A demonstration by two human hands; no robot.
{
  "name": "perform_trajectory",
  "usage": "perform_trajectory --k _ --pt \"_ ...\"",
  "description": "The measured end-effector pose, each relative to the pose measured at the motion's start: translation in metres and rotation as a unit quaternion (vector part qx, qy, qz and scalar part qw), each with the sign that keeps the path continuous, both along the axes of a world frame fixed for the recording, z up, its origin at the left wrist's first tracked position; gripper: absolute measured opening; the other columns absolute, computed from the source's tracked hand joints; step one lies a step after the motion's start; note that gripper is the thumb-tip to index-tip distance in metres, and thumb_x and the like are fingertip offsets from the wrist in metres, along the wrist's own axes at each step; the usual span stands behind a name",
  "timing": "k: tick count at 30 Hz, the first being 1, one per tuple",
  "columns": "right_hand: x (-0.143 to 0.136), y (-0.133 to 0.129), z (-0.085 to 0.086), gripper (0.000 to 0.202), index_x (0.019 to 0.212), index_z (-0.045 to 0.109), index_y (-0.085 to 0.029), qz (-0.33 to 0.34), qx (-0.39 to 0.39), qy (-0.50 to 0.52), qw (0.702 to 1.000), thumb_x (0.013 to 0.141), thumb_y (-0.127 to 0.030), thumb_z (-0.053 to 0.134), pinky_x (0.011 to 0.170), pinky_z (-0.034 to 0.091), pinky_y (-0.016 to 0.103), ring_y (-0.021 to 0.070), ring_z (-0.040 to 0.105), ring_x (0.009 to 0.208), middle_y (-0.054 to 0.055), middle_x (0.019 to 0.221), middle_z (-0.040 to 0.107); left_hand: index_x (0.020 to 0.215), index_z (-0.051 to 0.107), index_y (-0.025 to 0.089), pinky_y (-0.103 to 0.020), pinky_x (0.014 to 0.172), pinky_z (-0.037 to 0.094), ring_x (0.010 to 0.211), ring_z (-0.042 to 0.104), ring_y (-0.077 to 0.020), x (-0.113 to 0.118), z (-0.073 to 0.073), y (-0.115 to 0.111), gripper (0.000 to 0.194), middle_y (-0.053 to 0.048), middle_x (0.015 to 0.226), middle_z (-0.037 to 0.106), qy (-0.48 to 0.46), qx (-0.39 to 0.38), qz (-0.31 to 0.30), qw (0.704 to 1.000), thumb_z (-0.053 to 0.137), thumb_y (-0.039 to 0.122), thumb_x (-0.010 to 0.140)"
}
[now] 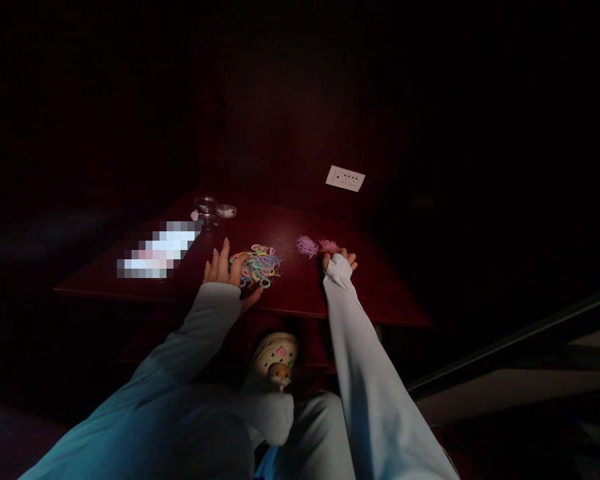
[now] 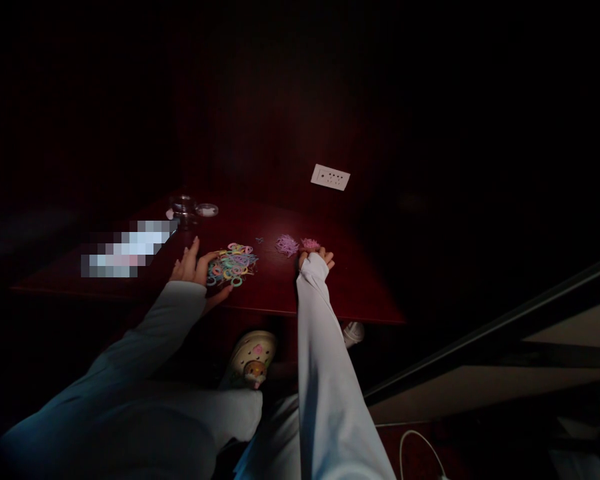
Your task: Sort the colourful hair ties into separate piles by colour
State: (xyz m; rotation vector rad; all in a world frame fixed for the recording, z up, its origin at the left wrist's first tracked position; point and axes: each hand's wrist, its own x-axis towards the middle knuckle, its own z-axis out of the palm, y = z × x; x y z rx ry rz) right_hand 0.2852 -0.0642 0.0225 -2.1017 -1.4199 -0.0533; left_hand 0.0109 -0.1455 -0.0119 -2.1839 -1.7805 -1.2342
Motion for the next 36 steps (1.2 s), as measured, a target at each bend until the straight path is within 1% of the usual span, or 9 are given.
perform_trajectory --k 3,5,7,10,12,17,20,26,36 --pt "-0.001 -0.001 0.003 0.038 0.107 0.083 -0.025 -0.008 0.021 0.014 1.0 0.093 -0.026 0.048 0.102 0.033 0.046 0.0337 0.045 0.122 0.011 0.131 0.066 0.146 0.054 0.019 -0.061 0.124 0.038 0.154 0.042 -0.0486 0.0 0.0 0.0 0.07 -0.021 0.177 0.026 0.0 -0.01 0.0 1.0 0.072 0.042 0.082" --pt "-0.006 -0.003 0.005 0.036 0.113 0.082 -0.025 0.014 0.032 0.004 0.999 0.094 -0.027 0.051 0.102 0.034 0.045 0.0332 0.045 0.122 0.012 0.13 0.067 0.146 0.054 0.018 -0.06 0.123 0.039 0.152 0.044 -0.049 0.001 0.0 -0.001 0.07 -0.023 0.176 0.026 -0.003 -0.011 -0.002 1.0 0.071 0.042 0.082" --pt "-0.015 -0.007 0.006 0.032 0.117 0.08 -0.027 0.109 0.028 -0.031 0.993 0.094 -0.029 0.058 0.104 0.035 0.043 0.0309 0.047 0.12 0.01 0.127 0.069 0.146 0.054 0.017 -0.06 0.123 0.04 0.151 0.046 -0.0489 0.002 0.0 -0.002 0.071 -0.024 0.176 0.027 -0.004 -0.009 -0.005 1.0 0.071 0.043 0.082" --pt "-0.031 -0.014 0.007 0.025 0.116 0.079 -0.03 0.299 0.012 -0.076 0.951 0.096 -0.033 0.064 0.105 0.039 0.038 0.0262 0.052 0.115 0.005 0.117 0.073 0.147 0.053 0.019 -0.058 0.123 0.041 0.147 0.052 -0.0466 0.003 0.0 -0.002 0.072 -0.023 0.174 0.032 -0.006 -0.009 -0.003 1.0 0.071 0.045 0.081" --pt "-0.039 -0.018 0.007 0.021 0.114 0.078 -0.031 0.358 0.004 -0.073 0.931 0.097 -0.034 0.066 0.104 0.042 0.035 0.0242 0.055 0.112 0.003 0.109 0.076 0.147 0.053 0.019 -0.058 0.123 0.041 0.145 0.055 -0.0459 0.004 -0.001 -0.002 0.072 -0.024 0.174 0.032 -0.006 -0.015 0.005 1.0 0.071 0.044 0.082" --pt "-0.042 -0.017 0.004 0.021 0.115 0.079 -0.031 0.354 0.005 -0.059 0.933 0.097 -0.037 0.07 0.102 0.045 0.033 0.0235 0.057 0.113 0.002 0.11 0.077 0.147 0.053 0.018 -0.058 0.122 0.041 0.144 0.056 -0.0451 0.004 -0.001 0.0 0.07 -0.025 0.174 0.032 0.004 -0.017 0.002 1.0 0.069 0.043 0.083" --pt "-0.042 -0.012 0.002 0.021 0.114 0.08 -0.031 0.347 0.003 -0.064 0.936 0.096 -0.037 0.072 0.101 0.044 0.033 0.0231 0.058 0.113 0.003 0.109 0.076 0.146 0.054 0.015 -0.059 0.12 0.043 0.144 0.056 -0.0465 0.002 0.0 0.0 0.069 -0.028 0.172 0.034 0.022 -0.024 -0.002 0.999 0.067 0.044 0.085" --pt "-0.047 -0.006 0.0 0.02 0.111 0.082 -0.031 0.343 0.004 -0.081 0.936 0.099 -0.04 0.069 0.1 0.043 0.033 0.0237 0.057 0.112 0.004 0.109 0.075 0.147 0.055 0.014 -0.06 0.12 0.042 0.145 0.054 -0.0466 0.003 -0.002 -0.001 0.068 -0.028 0.17 0.037 0.03 -0.018 0.001 0.999 0.065 0.044 0.087" --pt "-0.048 -0.004 0.003 0.014 0.1 0.081 -0.028 0.354 0.007 -0.085 0.931 0.096 -0.03 0.067 0.096 0.044 0.033 0.0236 0.056 0.107 0.004 0.1 0.074 0.147 0.056 0.018 -0.058 0.121 0.041 0.146 0.053 -0.0456 0.002 0.0 -0.004 0.075 -0.024 0.171 0.037 0.036 -0.017 -0.002 0.999 0.07 0.052 0.081"
